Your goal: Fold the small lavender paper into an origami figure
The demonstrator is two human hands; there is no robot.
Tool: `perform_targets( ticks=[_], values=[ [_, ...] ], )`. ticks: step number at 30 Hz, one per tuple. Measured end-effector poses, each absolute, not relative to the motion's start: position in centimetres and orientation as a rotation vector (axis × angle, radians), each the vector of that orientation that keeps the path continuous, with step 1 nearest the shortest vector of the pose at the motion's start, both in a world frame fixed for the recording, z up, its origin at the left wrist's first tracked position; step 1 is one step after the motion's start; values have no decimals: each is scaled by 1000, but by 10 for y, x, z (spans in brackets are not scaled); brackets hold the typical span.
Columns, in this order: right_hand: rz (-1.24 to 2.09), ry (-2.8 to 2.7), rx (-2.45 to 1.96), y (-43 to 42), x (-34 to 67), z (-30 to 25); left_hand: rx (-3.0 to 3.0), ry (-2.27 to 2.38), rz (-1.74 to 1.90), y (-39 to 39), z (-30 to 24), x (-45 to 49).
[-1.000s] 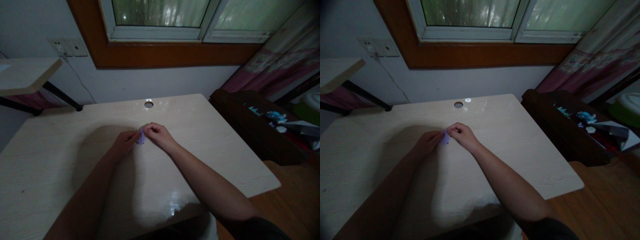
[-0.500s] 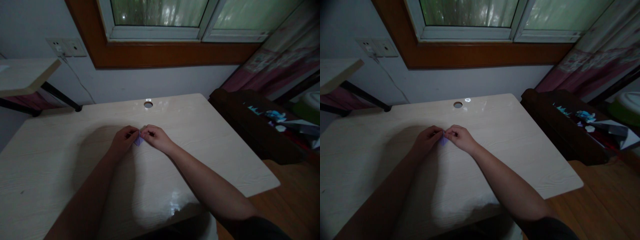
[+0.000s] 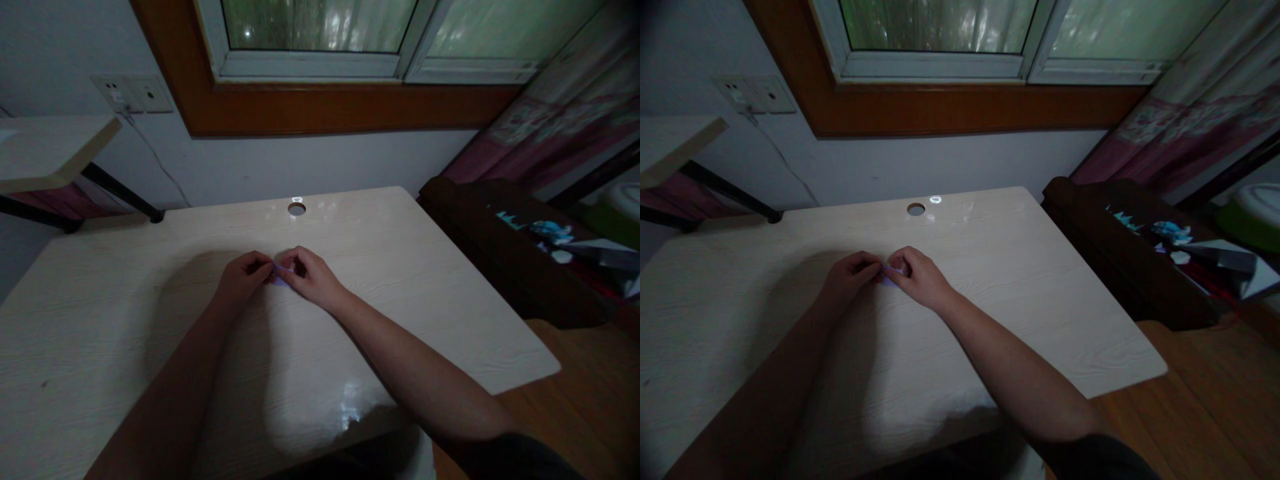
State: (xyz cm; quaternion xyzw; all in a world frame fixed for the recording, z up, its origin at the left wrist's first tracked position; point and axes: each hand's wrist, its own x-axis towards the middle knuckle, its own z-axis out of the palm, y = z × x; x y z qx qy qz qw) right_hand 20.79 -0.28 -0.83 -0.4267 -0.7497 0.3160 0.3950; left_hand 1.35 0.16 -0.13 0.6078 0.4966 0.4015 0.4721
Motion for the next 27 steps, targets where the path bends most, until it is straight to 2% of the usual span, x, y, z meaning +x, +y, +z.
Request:
perform_targets(
  ticks=[8, 27],
  values=[
    [479, -2055, -1049, -9, 205, -1, 1476, 1195, 987, -1, 0, 15],
    [284, -2175, -1104, -12, 206, 1, 1490, 1204, 967, -1, -1, 15]
  ],
)
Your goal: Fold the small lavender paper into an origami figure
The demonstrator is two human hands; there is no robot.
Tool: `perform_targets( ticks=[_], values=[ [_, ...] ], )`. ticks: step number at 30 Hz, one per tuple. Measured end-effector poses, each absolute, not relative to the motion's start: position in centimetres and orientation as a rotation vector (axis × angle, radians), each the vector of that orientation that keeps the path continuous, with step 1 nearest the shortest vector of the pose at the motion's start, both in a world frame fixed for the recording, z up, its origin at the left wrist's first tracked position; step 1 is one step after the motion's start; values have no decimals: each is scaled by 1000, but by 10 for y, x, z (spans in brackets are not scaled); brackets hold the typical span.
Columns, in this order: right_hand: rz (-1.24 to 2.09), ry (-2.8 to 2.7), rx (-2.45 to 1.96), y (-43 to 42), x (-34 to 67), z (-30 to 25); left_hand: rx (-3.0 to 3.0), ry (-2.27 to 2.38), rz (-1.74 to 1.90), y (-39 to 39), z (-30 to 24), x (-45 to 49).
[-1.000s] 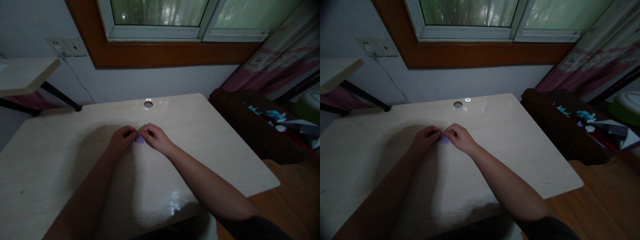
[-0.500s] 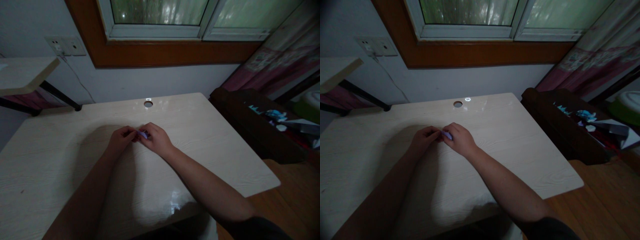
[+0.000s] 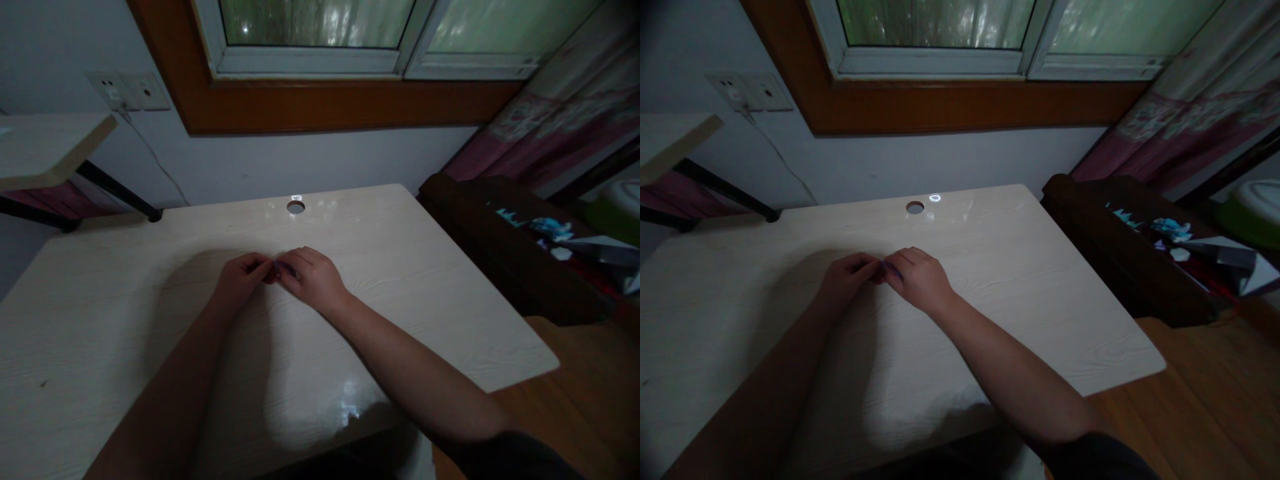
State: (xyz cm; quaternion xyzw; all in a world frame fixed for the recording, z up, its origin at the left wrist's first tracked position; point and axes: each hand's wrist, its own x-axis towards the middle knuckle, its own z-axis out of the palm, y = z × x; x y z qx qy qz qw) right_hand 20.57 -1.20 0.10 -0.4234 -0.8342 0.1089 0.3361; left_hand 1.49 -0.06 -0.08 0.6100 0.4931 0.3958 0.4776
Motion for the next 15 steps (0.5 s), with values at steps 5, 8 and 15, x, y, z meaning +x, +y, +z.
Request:
perform_targets(
  ticks=[5, 8, 15],
  values=[
    [326, -2160, -1079, -12, 205, 1, 1510, 1228, 979, 1, -5, 15],
    [343, -2150, -1088, -11, 205, 1, 1569, 1244, 963, 1, -3, 15],
    [303, -2161, -1105, -11, 205, 4, 1601, 1248, 947, 0, -1, 16]
  ],
)
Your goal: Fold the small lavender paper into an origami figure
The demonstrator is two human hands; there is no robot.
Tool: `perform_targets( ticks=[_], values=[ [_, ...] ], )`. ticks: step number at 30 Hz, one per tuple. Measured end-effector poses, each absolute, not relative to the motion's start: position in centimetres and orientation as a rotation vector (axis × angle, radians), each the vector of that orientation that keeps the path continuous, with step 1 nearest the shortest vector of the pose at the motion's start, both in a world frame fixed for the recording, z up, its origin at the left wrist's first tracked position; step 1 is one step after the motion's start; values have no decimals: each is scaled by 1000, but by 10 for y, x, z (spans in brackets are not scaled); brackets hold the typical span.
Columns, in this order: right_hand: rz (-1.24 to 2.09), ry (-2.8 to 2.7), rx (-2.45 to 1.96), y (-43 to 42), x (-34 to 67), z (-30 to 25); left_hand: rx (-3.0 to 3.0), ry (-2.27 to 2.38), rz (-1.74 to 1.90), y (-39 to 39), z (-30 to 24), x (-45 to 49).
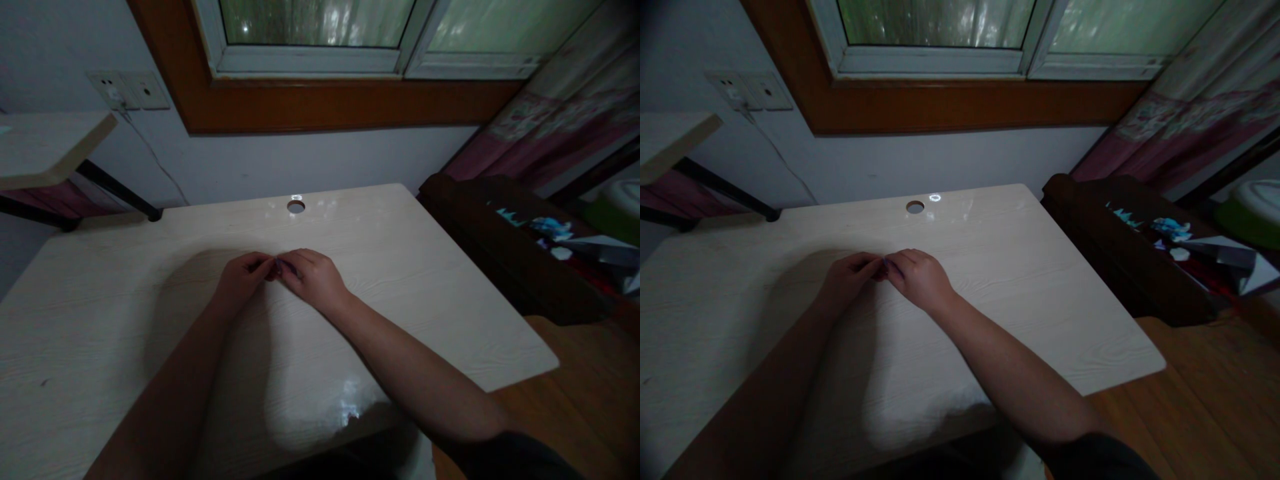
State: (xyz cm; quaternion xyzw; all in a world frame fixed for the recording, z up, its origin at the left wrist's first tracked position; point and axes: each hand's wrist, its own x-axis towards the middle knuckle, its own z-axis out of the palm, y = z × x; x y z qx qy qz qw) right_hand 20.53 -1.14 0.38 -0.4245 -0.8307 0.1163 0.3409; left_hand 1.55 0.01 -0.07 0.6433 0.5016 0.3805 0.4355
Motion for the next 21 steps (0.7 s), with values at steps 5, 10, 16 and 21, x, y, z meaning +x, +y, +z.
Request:
perform_targets(
  ticks=[5, 10, 16, 21],
  values=[
    [238, -2170, -1161, -13, 206, 4, 1585, 1260, 963, 1, -2, 17],
    [214, -2142, -1170, -13, 206, 0, 1542, 1243, 1000, 0, -1, 19],
    [442, -2030, -1093, -11, 205, 0, 1492, 1219, 1059, 0, -2, 17],
    [818, -1726, -1095, -4, 203, -9, 1481, 1203, 1095, 0, -2, 17]
  ],
)
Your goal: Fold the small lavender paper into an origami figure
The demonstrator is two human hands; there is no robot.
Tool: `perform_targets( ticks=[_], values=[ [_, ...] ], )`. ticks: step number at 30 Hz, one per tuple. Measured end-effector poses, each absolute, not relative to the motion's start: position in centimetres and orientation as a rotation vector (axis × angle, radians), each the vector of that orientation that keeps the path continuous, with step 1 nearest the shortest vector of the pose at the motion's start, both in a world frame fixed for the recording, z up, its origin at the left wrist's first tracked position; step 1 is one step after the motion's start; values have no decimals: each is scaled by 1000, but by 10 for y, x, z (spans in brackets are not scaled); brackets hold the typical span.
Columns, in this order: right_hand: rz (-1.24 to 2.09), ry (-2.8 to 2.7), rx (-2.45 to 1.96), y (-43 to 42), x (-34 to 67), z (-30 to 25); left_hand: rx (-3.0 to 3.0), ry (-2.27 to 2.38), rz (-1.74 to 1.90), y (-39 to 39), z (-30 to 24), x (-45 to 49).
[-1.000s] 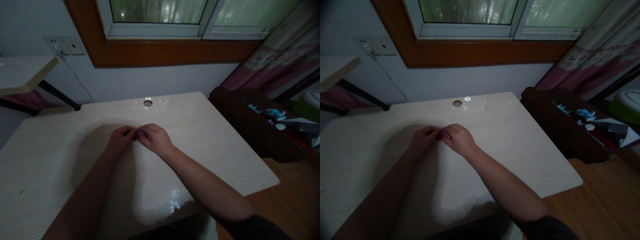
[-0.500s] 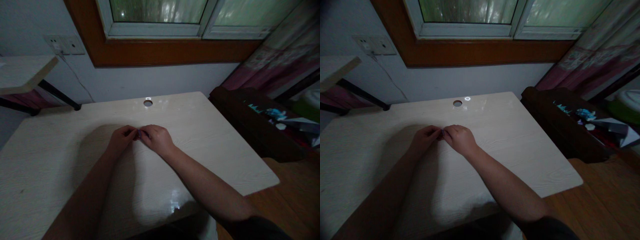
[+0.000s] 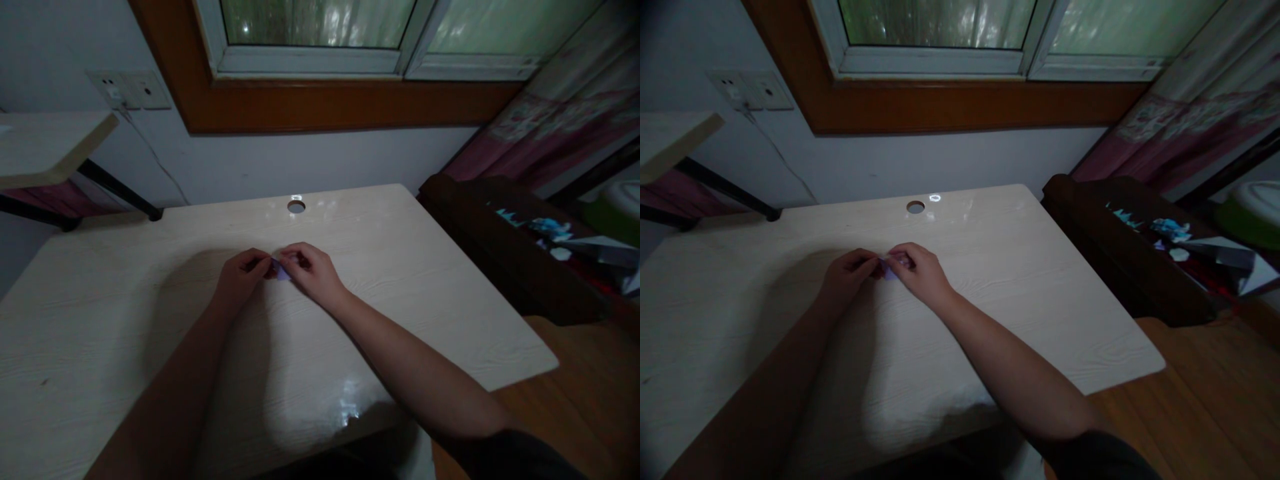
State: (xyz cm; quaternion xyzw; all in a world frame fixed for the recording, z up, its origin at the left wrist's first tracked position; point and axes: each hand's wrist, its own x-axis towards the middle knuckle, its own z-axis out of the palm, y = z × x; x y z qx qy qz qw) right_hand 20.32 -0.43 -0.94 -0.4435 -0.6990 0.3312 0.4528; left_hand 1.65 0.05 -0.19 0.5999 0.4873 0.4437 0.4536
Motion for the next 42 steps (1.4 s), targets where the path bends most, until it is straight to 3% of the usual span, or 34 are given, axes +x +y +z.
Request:
perform_targets(
  ticks=[4, 8, 42],
  values=[
    [1155, -1566, -1021, 2, 204, -19, 1467, 1203, 1118, 1, -2, 17],
    [1271, -1464, -1004, 4, 205, -20, 1431, 1160, 1123, 1, -3, 16],
    [1181, -1389, -997, 7, 204, -21, 1424, 1210, 1064, 1, -4, 16]
  ],
)
